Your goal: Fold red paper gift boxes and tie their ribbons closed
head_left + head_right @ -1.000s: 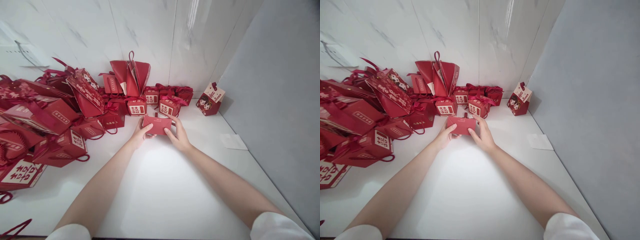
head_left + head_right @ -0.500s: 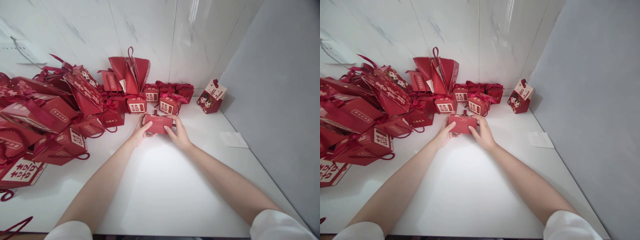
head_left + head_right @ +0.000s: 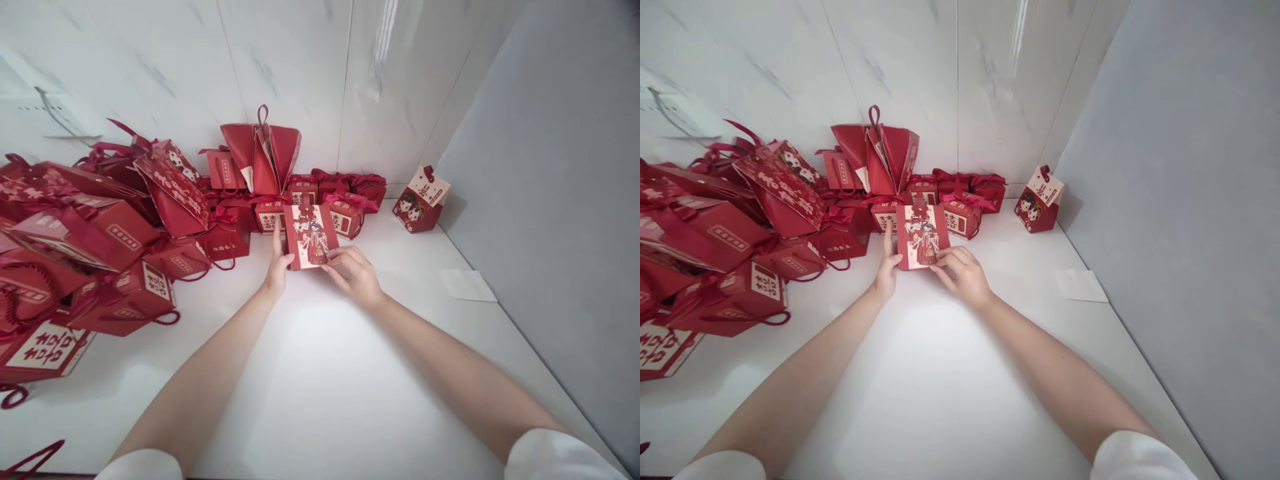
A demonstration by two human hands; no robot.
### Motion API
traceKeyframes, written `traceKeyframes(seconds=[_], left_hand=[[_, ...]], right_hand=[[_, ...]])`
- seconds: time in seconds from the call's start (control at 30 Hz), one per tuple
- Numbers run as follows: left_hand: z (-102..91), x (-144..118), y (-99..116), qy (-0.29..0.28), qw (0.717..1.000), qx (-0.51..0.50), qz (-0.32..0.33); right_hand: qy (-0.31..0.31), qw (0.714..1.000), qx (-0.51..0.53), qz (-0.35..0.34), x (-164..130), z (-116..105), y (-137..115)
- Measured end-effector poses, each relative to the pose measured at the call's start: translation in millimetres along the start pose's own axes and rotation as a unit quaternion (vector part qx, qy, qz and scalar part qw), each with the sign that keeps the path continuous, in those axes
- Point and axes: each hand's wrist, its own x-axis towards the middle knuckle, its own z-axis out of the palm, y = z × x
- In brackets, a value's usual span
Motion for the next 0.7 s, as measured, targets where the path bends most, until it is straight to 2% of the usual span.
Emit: traceKeyframes(seconds=[0.1, 0.2, 0.27, 0.33, 0.43, 0.5, 0.6, 0.7], left_hand=[[-6.1, -2.1, 3.6, 0.002, 0.998, 0.01, 0.057], [-8.2, -3.1, 5.6, 0.01, 0.998, 0.031, 0.047], [-9.5, -2.1, 5.0, 0.013, 0.998, 0.061, 0.018], [-12.7, 0.1, 3.5, 0.006, 0.993, 0.113, -0.029], [-21.3, 2.7, 2.4, -0.045, 0.982, 0.159, -0.097], [-27.2, 1.6, 3.4, -0.073, 0.976, 0.169, -0.113], [-31.9, -4.3, 6.1, -0.085, 0.97, 0.205, -0.103], [-30.7, -10.9, 7.7, -0.1, 0.966, 0.218, -0.098]], right_hand=[[0.058, 0.998, 0.002, 0.024, 2.5, -2.5, -1.5], [0.118, 0.99, 0.014, 0.078, 5.3, -4.3, 1.0], [0.095, 0.989, 0.051, 0.101, 6.5, -3.7, 3.4], [0.027, 0.986, 0.109, 0.126, 6.4, -0.9, 5.1], [-0.046, 0.97, 0.169, 0.17, 4.2, 4.5, 6.1], [-0.064, 0.963, 0.185, 0.184, 2.8, 5.5, 6.3], [-0.086, 0.959, 0.208, 0.172, 6.5, -0.8, 3.2], [-0.065, 0.971, 0.185, 0.139, 24.8, -15.1, -11.2]])
